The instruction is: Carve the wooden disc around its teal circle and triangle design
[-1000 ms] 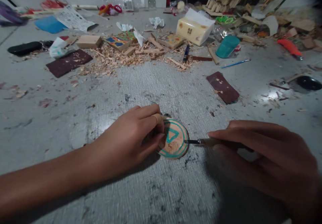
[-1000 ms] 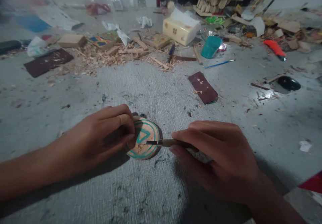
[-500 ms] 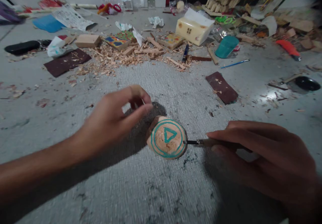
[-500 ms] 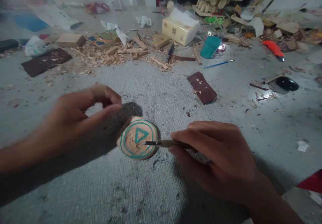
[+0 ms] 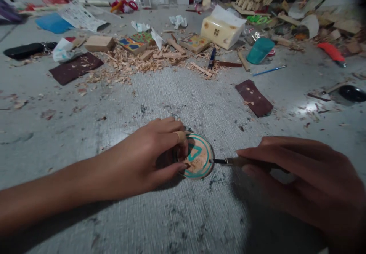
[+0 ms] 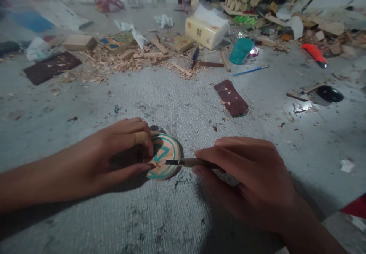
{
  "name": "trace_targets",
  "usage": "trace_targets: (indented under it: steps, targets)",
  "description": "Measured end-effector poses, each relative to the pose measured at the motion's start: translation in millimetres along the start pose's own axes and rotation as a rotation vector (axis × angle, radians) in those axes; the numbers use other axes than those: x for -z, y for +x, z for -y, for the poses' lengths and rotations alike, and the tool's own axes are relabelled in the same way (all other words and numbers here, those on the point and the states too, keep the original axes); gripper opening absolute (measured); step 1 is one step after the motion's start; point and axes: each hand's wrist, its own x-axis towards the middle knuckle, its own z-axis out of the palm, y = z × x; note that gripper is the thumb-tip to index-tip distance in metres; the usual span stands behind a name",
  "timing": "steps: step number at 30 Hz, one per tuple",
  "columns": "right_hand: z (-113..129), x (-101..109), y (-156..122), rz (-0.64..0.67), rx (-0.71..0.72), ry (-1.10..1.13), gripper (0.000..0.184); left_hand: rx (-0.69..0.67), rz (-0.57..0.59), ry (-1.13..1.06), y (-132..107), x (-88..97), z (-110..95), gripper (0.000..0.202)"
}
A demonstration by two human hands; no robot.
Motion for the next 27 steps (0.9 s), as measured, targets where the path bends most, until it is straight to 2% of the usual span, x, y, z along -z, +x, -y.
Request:
trace_targets:
  steps: [11,23,27]
  targets:
    - [-0.7,-2.8,0.9,-0.006,-0.007,0.018,0.007,0.086,-0.126,-0.009,3.1,-15.2,-1.5,0.007]
    - [-1.2,-2.8,0.0,0.004,0.004,-0.02,0.007,0.09,-0.134,0.027,2.1,-15.9,-5.6,0.009]
    - [-0.7,-2.7,-1.3,-0.005,0.019,-0.035,0.007,0.076,-0.102,0.041,3.5,-14.7,-4.6,0.013]
